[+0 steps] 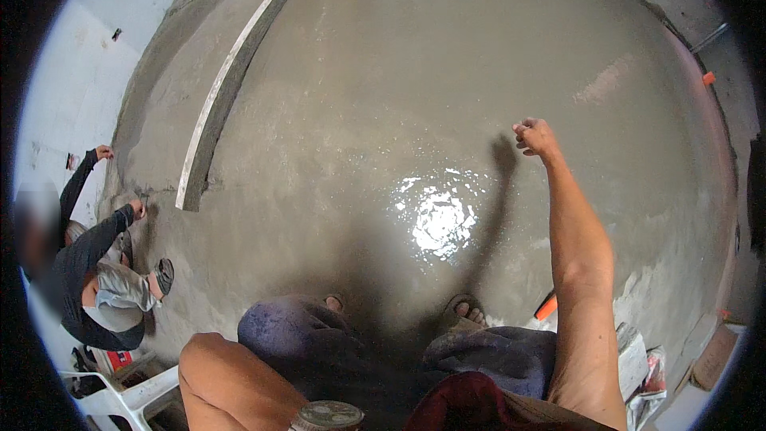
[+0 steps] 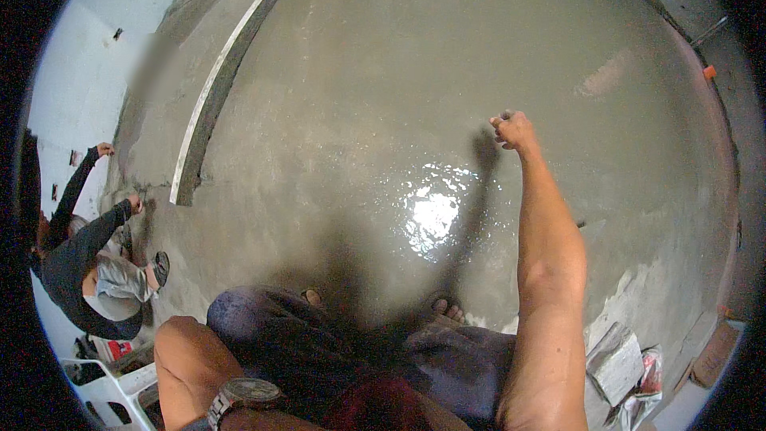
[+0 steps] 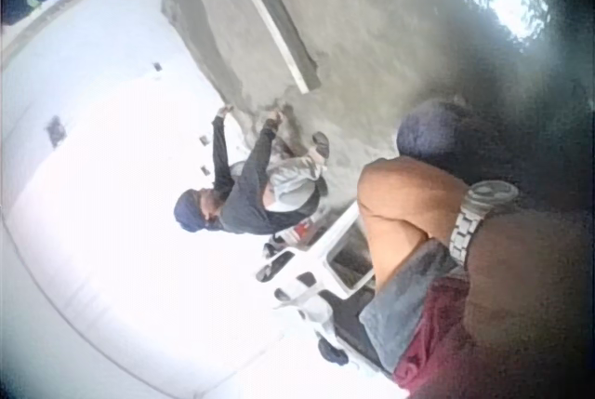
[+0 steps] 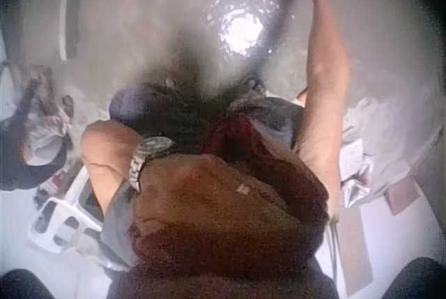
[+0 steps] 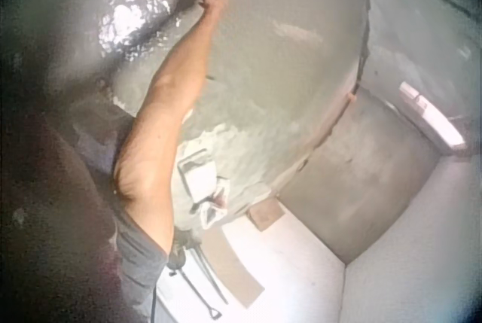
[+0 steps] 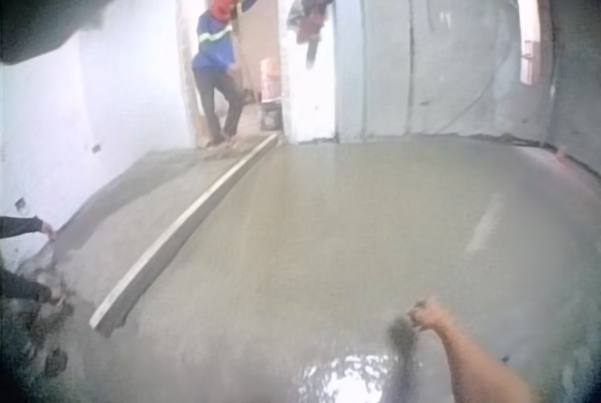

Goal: The person uses a long straightedge to screed and level wet concrete on a floor, moving the tool back and forth to create a flat surface. Another worker is visible nearby using a trowel to smooth the concrete edges.

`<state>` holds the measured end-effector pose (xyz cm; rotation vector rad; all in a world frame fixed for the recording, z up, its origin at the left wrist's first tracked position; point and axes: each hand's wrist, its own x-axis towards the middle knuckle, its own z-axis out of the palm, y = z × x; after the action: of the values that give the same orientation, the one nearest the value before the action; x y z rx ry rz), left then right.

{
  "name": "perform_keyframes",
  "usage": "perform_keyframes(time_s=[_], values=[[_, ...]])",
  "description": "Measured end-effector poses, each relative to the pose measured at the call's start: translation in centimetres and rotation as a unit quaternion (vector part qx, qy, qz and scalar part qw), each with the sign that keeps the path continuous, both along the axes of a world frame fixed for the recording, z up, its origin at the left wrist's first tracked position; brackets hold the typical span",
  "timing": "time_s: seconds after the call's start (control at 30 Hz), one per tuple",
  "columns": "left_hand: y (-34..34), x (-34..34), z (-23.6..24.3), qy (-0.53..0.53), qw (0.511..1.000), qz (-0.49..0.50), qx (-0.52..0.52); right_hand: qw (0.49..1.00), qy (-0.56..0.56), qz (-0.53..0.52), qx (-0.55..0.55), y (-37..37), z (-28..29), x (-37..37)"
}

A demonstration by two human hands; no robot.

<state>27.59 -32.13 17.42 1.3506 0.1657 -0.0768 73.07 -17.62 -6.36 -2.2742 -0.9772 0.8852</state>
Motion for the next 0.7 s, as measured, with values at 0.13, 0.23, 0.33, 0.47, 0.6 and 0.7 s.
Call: perform_keyframes(time_s=[0.13, 0.23, 0.33, 0.47, 0.6, 0.7], values=[[0.0, 0.9, 0.5, -0.006, 0.999, -0.037, -0.009, 1.0, 0.02, 0.014, 0.0, 0.1, 0.3, -0.4], [0.1, 1.6, 0.9, -0.017, 0.997, -0.078, -0.012, 1.0, 0.0, 0.026, -0.002, 0.6, -0.2, 0.4], [0.3, 2.2, 1.1, -0.025, 0.992, -0.123, -0.014, 0.997, -0.061, 0.037, 0.012, 1.7, -1.9, -0.4], [2.4, 3.4, 1.8, 0.008, 0.983, -0.167, 0.081, 0.993, -0.103, 0.028, 0.051, 2.3, -1.8, -2.1], [6.0, 5.9, -2.6, 0.175, 0.821, -0.207, 0.503, 0.971, -0.225, 0.05, 0.058, 1.1, -4.1, 2.3], [6.5, 5.5, -5.0, 0.253, 0.754, -0.301, 0.527, 0.987, -0.148, 0.061, 0.01, 1.9, -1.9, -1.9]])
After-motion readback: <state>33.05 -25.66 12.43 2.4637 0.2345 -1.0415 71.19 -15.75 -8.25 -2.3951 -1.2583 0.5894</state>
